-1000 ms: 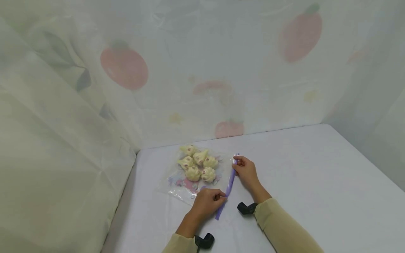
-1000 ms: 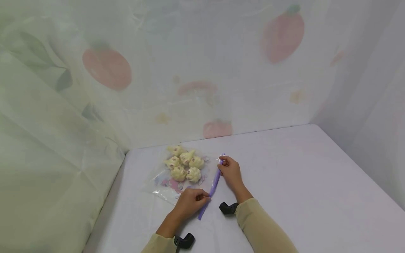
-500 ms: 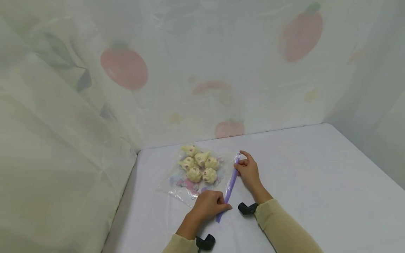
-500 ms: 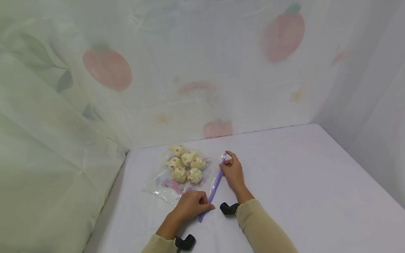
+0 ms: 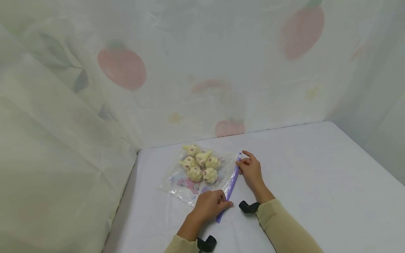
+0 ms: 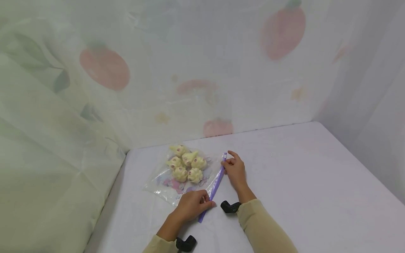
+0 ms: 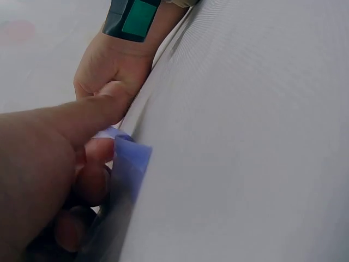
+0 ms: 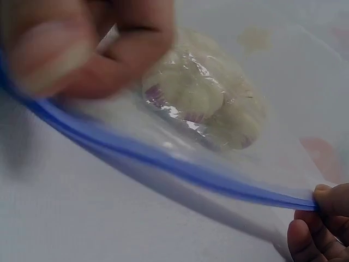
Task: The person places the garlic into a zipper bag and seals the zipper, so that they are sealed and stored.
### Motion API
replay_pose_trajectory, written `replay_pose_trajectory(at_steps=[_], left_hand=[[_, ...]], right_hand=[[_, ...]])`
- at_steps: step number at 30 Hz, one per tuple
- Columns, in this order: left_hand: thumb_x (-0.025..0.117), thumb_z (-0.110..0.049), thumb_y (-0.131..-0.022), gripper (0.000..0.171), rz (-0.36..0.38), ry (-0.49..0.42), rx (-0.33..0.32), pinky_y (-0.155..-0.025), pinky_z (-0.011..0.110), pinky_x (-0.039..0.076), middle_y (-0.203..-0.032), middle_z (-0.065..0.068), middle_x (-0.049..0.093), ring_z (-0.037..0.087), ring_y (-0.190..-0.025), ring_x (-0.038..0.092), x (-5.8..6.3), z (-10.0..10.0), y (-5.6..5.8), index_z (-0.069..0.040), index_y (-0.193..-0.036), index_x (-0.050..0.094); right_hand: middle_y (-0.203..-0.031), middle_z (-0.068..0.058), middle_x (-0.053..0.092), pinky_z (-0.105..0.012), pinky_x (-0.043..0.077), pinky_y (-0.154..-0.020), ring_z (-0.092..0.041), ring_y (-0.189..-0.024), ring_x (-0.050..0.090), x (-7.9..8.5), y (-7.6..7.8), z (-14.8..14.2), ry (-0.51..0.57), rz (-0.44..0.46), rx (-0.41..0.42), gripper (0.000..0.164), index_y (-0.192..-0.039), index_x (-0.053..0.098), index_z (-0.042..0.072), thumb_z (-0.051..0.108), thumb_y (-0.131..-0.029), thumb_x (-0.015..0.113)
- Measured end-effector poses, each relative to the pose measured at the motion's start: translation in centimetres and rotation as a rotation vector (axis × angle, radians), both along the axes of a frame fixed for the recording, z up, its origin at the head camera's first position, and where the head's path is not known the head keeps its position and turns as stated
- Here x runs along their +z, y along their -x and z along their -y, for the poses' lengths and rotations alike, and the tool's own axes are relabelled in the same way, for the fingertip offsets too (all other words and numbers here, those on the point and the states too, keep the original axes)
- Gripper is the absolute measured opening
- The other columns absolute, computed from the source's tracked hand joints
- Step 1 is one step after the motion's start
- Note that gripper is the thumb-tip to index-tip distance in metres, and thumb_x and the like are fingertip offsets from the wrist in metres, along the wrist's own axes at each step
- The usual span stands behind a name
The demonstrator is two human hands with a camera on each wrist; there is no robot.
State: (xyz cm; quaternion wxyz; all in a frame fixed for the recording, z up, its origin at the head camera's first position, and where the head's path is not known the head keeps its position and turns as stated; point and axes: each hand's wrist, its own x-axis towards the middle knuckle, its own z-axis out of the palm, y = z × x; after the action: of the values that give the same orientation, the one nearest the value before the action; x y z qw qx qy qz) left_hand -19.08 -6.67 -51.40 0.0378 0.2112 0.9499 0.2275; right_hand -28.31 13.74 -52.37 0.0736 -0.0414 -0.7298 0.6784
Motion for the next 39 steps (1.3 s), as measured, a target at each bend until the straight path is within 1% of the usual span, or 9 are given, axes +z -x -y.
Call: replay_pose_trajectory(at_steps=[4,8,14,20,23,28,33,36,39], left_hand=[[0.058,-0.061,-0.09,0.052,0.046,-0.019,0.046,-0.052,0.023,0.038,-0.057,-0.018,0.05,0.002,-0.052,0.045,0.0,0.1,0.1,-0.026,-0.128,0.059],[0.06,-0.059,-0.09,0.071,0.073,-0.009,0.058,-0.056,0.025,0.04,-0.059,-0.017,0.053,0.002,-0.055,0.047,0.1,0.2,0.2,-0.021,-0.148,0.042],[0.072,-0.056,-0.082,0.072,0.068,0.013,-0.002,-0.053,0.023,0.038,-0.058,-0.017,0.053,0.002,-0.053,0.046,0.2,0.2,0.4,-0.022,-0.143,0.051],[0.073,-0.055,-0.08,0.056,0.089,-0.006,-0.081,-0.051,0.02,0.037,-0.054,-0.02,0.053,-0.001,-0.051,0.045,0.4,0.4,0.1,-0.034,-0.131,0.063],[0.072,-0.055,-0.082,0.052,0.123,-0.031,-0.099,-0.051,0.02,0.038,-0.053,-0.019,0.053,-0.001,-0.05,0.046,0.5,0.4,0.0,-0.037,-0.13,0.063],[0.067,-0.057,-0.085,0.064,0.142,-0.054,-0.07,-0.054,0.021,0.04,-0.055,-0.018,0.054,-0.001,-0.052,0.048,0.4,0.3,-0.1,-0.028,-0.141,0.054],[0.067,-0.052,-0.087,0.079,0.304,-0.245,0.051,-0.055,0.026,0.044,-0.057,-0.01,0.06,0.007,-0.051,0.055,0.5,0.5,0.2,-0.021,-0.152,0.035],[0.07,-0.044,-0.088,0.076,0.412,-0.412,0.124,-0.055,0.029,0.044,-0.057,-0.003,0.064,0.013,-0.052,0.058,0.5,0.8,0.6,-0.02,-0.15,0.035],[0.072,-0.037,-0.088,0.069,0.454,-0.534,0.184,-0.052,0.028,0.04,-0.059,0.002,0.066,0.014,-0.052,0.055,0.4,1.0,1.0,-0.015,-0.146,0.041]], right_hand=[[-0.081,-0.005,0.067,-0.023,0.052,-0.056,-0.011,-0.056,0.058,-0.1,0.1,-0.1,0.013,0.006,0.034,0.058,-0.142,0.048,0.005,0.009,-0.088,0.071],[-0.076,0.001,0.064,-0.022,0.052,-0.059,-0.009,-0.062,0.058,-0.1,0.2,-0.2,0.028,0.017,0.113,0.06,-0.14,0.049,0.004,0.008,-0.086,0.073],[-0.068,0.003,0.056,-0.022,0.044,-0.055,-0.01,-0.057,0.049,0.2,0.2,-0.3,-0.038,0.051,0.17,0.064,-0.138,0.05,0.011,0.025,-0.082,0.08],[-0.082,-0.002,0.063,-0.022,0.044,-0.061,-0.013,-0.069,0.051,0.5,0.6,0.2,-0.219,0.136,0.097,0.063,-0.126,0.062,0.009,0.045,-0.079,0.08],[-0.087,-0.005,0.068,-0.022,0.047,-0.061,-0.011,-0.07,0.054,0.5,0.8,0.2,-0.288,0.139,0.066,0.053,-0.119,0.069,0.009,0.042,-0.078,0.08],[-0.065,-0.004,0.061,-0.027,0.042,-0.042,-0.013,-0.043,0.044,0.4,0.8,0.0,-0.204,0.132,0.072,0.037,-0.113,0.071,0.009,0.025,-0.08,0.078],[-0.08,-0.001,0.067,-0.025,0.04,-0.052,-0.013,-0.061,0.044,0.2,0.7,-0.1,-0.246,0.05,0.044,0.032,-0.11,0.073,0.01,0.024,-0.083,0.078],[-0.08,-0.004,0.066,-0.025,0.038,-0.051,-0.014,-0.061,0.041,0.1,0.6,-0.1,-0.231,0.037,0.046,0.031,-0.111,0.073,0.012,0.029,-0.084,0.078],[-0.076,0.001,0.064,-0.024,0.038,-0.051,-0.012,-0.059,0.04,0.0,0.5,0.0,-0.2,0.044,0.055,0.033,-0.112,0.073,0.014,0.032,-0.085,0.078]])
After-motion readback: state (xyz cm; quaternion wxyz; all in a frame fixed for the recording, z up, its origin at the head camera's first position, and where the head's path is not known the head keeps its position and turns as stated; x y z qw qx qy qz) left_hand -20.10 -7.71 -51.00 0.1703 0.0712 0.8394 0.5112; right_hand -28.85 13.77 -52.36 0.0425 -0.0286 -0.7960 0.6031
